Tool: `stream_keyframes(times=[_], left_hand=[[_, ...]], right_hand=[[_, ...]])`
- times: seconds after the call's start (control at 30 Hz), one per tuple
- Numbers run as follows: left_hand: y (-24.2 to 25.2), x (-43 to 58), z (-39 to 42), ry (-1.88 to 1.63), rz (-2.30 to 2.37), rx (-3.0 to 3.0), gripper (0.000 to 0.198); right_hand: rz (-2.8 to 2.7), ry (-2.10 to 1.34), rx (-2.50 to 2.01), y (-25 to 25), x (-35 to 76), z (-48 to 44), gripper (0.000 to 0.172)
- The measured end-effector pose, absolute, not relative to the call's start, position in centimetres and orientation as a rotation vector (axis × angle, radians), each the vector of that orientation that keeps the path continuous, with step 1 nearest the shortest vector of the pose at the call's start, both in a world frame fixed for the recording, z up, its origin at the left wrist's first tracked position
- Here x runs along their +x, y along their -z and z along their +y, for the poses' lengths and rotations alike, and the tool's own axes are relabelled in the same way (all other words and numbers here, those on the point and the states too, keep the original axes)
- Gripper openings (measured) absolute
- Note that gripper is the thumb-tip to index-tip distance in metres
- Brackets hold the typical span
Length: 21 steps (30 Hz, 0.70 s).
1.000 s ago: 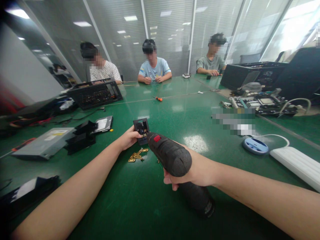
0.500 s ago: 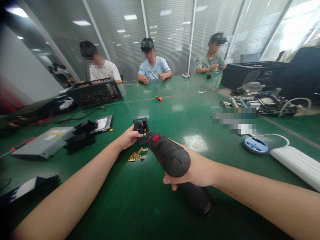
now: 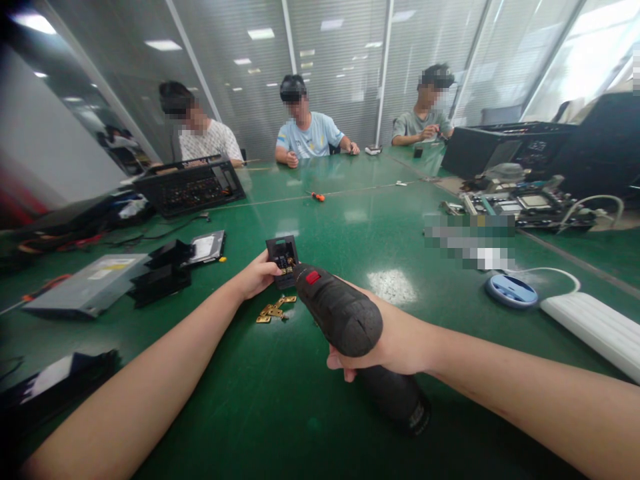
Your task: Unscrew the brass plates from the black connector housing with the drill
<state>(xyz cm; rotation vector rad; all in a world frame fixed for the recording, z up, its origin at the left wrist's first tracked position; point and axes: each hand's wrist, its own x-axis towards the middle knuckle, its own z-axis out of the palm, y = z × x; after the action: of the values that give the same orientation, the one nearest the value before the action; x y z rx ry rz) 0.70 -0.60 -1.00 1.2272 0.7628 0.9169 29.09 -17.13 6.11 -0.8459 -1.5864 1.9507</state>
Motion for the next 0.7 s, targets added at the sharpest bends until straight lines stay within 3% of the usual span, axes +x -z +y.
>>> stream_keyframes(times=[0.17, 0.33, 0.53, 0.7], left_hand=[[0.93, 0.73, -0.68, -0.917, 0.789, 1.229, 0.064], [0.76, 0.80, -0.81, -0.916, 0.790, 1.224, 0.065], [0.81, 0.80, -0.68, -0.916, 0.786, 1.232, 0.065], [0.71, 0.84, -0.73, -0.906, 0.777, 1.235, 0.065]], right_hand=[[-1.571, -1.955, -0.854, -5.71, 29.12, -17.13, 0.044], [-1.558, -1.939, -0.856, -5.40, 29.27, -17.10, 0.067], [-1.584, -1.947, -0.842, -5.46, 29.28, -17.04, 0.057], [-1.582, -1.929, -0.843, -5.32, 29.34, -17.10, 0.094]])
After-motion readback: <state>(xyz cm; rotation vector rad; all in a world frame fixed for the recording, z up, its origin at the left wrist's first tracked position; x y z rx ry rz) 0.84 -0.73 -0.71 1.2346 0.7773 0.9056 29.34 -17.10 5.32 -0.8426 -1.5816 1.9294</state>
